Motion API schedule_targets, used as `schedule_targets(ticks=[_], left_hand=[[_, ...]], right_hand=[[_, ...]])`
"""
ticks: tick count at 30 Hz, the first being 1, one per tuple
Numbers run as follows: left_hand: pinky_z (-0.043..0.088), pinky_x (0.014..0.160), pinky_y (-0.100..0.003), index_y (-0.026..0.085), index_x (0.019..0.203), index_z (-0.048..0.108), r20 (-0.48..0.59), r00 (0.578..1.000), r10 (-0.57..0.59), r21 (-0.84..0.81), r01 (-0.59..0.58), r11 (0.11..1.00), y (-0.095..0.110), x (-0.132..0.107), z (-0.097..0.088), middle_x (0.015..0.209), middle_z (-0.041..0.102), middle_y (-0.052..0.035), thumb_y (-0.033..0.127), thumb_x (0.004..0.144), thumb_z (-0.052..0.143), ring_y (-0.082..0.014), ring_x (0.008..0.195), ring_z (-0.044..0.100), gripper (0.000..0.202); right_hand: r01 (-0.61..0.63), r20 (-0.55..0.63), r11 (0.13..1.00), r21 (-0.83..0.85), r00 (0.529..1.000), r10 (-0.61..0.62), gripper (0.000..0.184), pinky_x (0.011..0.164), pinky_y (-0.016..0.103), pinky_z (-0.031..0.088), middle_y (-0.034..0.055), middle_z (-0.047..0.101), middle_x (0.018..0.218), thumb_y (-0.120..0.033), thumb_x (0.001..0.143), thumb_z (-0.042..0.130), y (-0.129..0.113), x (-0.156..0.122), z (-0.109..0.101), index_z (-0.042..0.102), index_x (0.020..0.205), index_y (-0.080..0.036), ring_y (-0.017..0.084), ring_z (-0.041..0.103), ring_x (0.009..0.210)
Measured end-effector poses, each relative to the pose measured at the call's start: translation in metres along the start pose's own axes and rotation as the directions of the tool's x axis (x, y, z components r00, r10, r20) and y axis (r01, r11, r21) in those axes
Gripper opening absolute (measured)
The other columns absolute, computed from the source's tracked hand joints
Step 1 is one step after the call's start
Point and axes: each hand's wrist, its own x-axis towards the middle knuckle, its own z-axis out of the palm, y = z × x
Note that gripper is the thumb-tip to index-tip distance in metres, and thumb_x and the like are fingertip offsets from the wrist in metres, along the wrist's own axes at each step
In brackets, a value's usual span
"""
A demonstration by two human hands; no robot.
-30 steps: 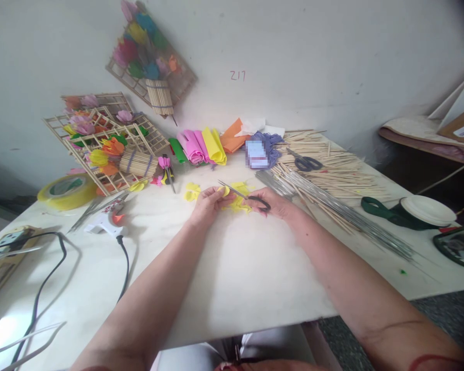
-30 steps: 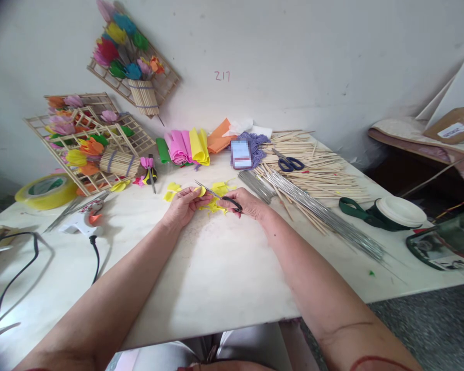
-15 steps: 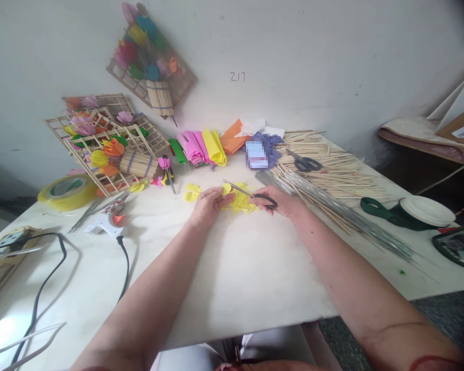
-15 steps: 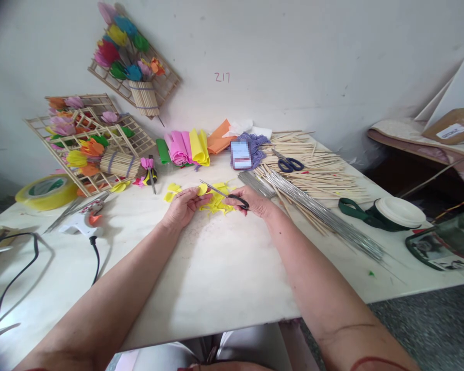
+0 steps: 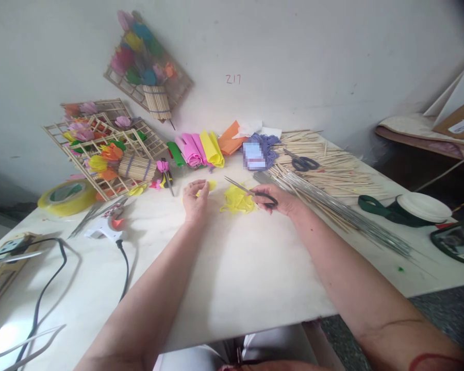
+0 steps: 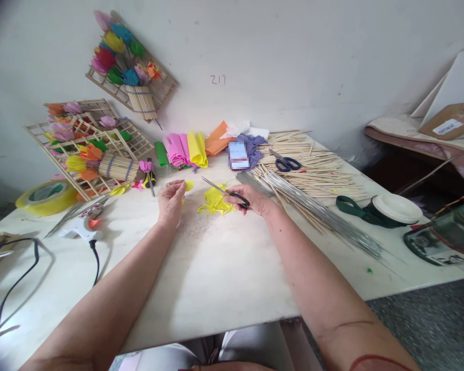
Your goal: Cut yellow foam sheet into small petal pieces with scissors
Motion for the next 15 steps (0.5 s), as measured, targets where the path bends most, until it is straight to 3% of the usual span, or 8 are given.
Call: schedule_targets(ticks=[3,10,15], left_hand=[[0.032,0.098,-0.04,0.019,0.067,0.066,-0.043,0.999,0.026,0.104,-0.021,0.994,-0.003,0.005,-0.006,0.095,0.067,-0.0066,0.037,0.073,0.061,-0.022,0.1,0.054,0.019],[0.029,0.099,-0.041,0.023,0.068,0.066,-0.071,0.996,-0.051,0.307,0.071,0.949,-0.008,0.008,-0.015,0.107,0.066,-0.0031,0.036,0.071,0.062,-0.0258,0.112,0.043,0.014],[0.025,0.1,-0.046,0.025,0.082,0.068,-0.151,0.985,-0.081,0.423,0.138,0.896,-0.001,0.007,-0.017,0.112,0.064,-0.0039,0.033,0.069,0.064,-0.0292,0.113,0.044,0.016]], right_hand=[[0.014,-0.019,1.0,0.018,1.0,-0.014,0.04,0.031,0.015,0.031,-0.0071,0.048,0.046,-0.039,0.064,0.071,-0.001,0.0,0.001,0.063,0.093,-0.012,0.004,0.037,0.034],[0.009,-0.112,0.999,0.036,0.994,-0.005,0.033,0.032,0.017,0.033,-0.0052,0.05,0.046,-0.039,0.065,0.072,0.005,0.007,0.001,0.064,0.084,-0.013,0.005,0.04,0.035],[-0.006,-0.14,0.998,0.065,0.99,0.015,0.03,0.033,0.017,0.033,-0.0052,0.051,0.046,-0.034,0.065,0.072,0.008,0.01,0.0,0.064,0.086,-0.014,0.006,0.043,0.035]])
